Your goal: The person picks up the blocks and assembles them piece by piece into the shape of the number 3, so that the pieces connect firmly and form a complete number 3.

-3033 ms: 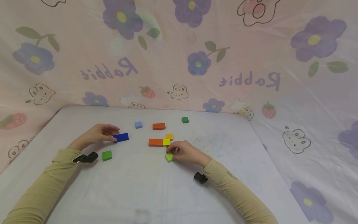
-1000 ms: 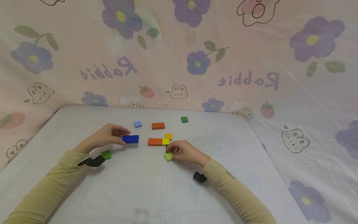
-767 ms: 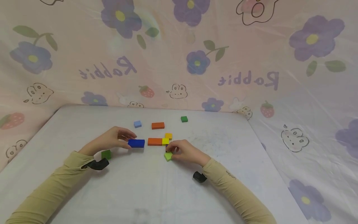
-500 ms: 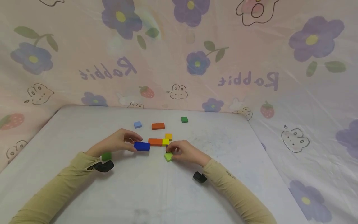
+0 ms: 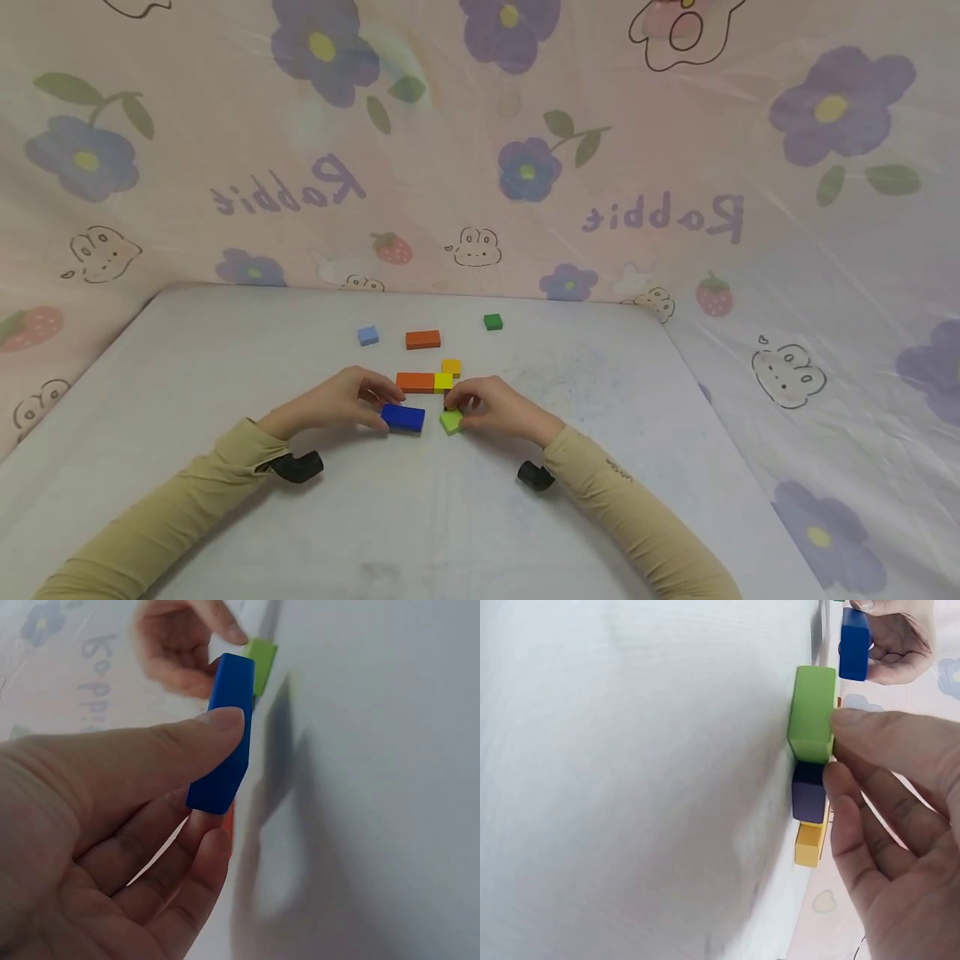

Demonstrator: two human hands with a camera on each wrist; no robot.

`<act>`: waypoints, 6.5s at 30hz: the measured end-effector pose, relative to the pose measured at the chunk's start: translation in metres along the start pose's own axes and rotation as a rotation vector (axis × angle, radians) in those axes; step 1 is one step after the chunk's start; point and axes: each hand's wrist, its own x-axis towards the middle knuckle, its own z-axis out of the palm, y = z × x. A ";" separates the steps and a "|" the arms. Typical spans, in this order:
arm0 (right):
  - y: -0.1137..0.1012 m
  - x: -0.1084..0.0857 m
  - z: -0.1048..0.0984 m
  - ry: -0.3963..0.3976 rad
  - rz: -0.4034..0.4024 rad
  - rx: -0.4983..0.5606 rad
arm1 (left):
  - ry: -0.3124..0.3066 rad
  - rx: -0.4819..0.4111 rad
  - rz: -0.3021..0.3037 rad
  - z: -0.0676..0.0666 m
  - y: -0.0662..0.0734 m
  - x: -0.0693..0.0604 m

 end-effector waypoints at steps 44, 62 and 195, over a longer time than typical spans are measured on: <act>-0.001 0.001 0.000 0.006 -0.032 -0.017 | 0.026 0.042 0.037 0.033 0.004 0.011; 0.002 0.000 0.001 0.014 -0.030 0.005 | 0.014 0.048 0.020 0.035 0.002 0.011; -0.001 -0.003 0.002 0.021 0.026 0.053 | 0.234 0.133 -0.051 -0.053 -0.023 -0.089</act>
